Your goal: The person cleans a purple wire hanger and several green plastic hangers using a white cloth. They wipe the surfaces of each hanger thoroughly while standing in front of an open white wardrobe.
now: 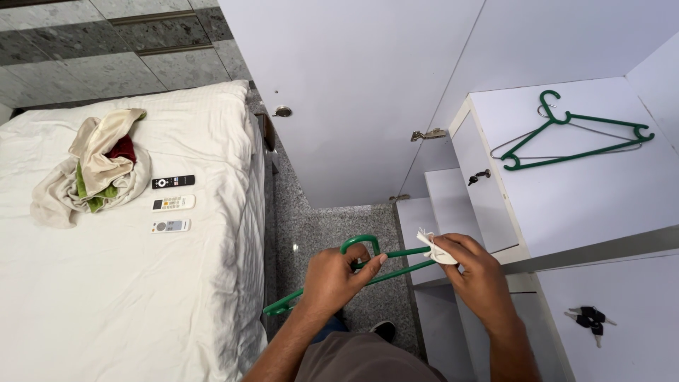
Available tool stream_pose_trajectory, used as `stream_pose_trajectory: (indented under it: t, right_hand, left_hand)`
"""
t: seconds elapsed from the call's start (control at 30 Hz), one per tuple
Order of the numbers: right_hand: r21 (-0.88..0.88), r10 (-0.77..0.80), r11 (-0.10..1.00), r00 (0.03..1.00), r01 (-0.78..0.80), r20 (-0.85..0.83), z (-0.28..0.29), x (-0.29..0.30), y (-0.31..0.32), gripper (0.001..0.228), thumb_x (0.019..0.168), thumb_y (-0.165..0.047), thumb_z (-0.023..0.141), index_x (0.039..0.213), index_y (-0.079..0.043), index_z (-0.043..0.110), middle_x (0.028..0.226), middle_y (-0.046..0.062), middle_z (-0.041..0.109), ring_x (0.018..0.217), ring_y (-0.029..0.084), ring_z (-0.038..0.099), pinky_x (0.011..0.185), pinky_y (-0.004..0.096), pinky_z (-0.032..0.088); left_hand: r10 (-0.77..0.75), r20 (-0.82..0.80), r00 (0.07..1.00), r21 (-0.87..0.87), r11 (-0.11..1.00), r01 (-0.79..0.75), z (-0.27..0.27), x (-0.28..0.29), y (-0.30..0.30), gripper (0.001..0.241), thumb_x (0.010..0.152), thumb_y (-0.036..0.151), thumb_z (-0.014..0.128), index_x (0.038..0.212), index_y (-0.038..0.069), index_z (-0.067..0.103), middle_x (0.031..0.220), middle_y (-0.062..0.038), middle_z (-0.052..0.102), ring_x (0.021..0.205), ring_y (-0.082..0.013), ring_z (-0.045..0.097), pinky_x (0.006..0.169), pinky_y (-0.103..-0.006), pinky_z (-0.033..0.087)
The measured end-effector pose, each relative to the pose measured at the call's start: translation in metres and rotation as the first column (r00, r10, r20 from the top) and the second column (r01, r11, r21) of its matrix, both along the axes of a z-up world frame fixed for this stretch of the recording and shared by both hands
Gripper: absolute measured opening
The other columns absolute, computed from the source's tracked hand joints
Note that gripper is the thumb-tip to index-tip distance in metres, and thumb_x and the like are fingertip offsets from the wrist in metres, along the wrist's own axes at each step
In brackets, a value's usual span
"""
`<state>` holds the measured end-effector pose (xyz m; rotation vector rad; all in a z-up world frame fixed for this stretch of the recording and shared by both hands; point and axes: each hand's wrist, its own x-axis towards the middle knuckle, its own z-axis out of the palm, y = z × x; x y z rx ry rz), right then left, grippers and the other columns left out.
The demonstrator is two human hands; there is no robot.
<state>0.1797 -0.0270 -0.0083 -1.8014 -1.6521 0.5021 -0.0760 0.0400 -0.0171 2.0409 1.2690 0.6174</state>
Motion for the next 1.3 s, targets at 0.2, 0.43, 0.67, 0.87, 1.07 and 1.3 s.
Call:
stream_pose_trajectory:
  t: [0.2, 0.43, 0.67, 0.87, 1.07, 1.3]
  right_hand:
    - [0.032, 0.088, 0.996, 0.995, -0.087, -0.055, -0.008, -0.011, -0.003, 0.045, 0.084, -0.003, 0.075, 0.127, -0.016, 0.071, 0.120, 0.006, 0.071, 0.101, 0.019, 0.074, 0.073, 0.030, 0.067]
    - [-0.002, 0.099, 0.995, 0.991, -0.099, -0.094, -0.008, -0.010, -0.003, 0.047, 0.083, -0.003, 0.075, 0.127, -0.017, 0.071, 0.122, 0.005, 0.071, 0.101, 0.019, 0.075, 0.074, 0.030, 0.068]
    - [0.068, 0.025, 0.997, 0.998, -0.021, -0.059, -0.010, 0.014, -0.003, 0.045, 0.082, -0.002, 0.076, 0.125, -0.015, 0.072, 0.129, 0.007, 0.064, 0.107, 0.021, 0.072, 0.079, 0.030, 0.067]
    - [0.013, -0.058, 0.998, 0.993, 0.060, -0.104, -0.001, 0.009, -0.004, 0.044, 0.083, -0.006, 0.076, 0.126, -0.012, 0.071, 0.128, 0.006, 0.063, 0.104, 0.019, 0.072, 0.071, 0.030, 0.065]
    - [0.077, 0.033, 0.997, 0.988, -0.022, -0.152, 0.000, -0.009, -0.002, 0.048, 0.086, -0.011, 0.076, 0.132, -0.009, 0.066, 0.129, 0.008, 0.061, 0.100, 0.018, 0.072, 0.066, 0.029, 0.064]
    - [0.084, 0.101, 0.993, 0.968, -0.084, -0.231, -0.004, -0.016, -0.002, 0.048, 0.089, -0.008, 0.071, 0.137, -0.012, 0.064, 0.129, 0.008, 0.064, 0.093, 0.016, 0.072, 0.061, 0.029, 0.063]
  left_hand:
    - [-0.047, -0.003, 0.999, 0.059, 0.997, 0.047, 0.004, 0.008, -0.001, 0.042, 0.091, 0.049, 0.073, 0.077, 0.010, 0.077, 0.042, -0.003, 0.058, 0.034, -0.0138, 0.057, 0.037, -0.0327, 0.041]
    - [-0.057, -0.025, 0.998, 0.069, 0.996, 0.058, -0.001, 0.012, -0.001, 0.042, 0.091, 0.049, 0.074, 0.077, 0.009, 0.077, 0.042, -0.004, 0.058, 0.034, -0.0135, 0.056, 0.036, -0.0336, 0.042]
    - [-0.029, 0.017, 0.999, 0.047, 0.999, 0.029, 0.005, 0.011, 0.001, 0.042, 0.092, 0.047, 0.073, 0.077, 0.009, 0.077, 0.043, -0.003, 0.059, 0.034, -0.0133, 0.056, 0.035, -0.0332, 0.040]
    - [-0.036, 0.010, 0.999, 0.074, 0.997, 0.035, 0.002, 0.012, 0.001, 0.042, 0.095, 0.046, 0.070, 0.077, 0.008, 0.077, 0.045, -0.004, 0.059, 0.034, -0.0141, 0.055, 0.036, -0.0343, 0.039]
    - [-0.023, 0.040, 0.999, 0.102, 0.995, 0.019, 0.008, 0.014, 0.000, 0.041, 0.095, 0.045, 0.069, 0.078, 0.009, 0.076, 0.046, -0.004, 0.059, 0.036, -0.0154, 0.057, 0.038, -0.0348, 0.041]
    - [-0.030, 0.054, 0.998, 0.144, 0.989, 0.022, 0.001, 0.014, -0.001, 0.043, 0.095, 0.047, 0.070, 0.075, 0.009, 0.075, 0.045, -0.003, 0.060, 0.035, -0.0146, 0.057, 0.037, -0.0338, 0.042]
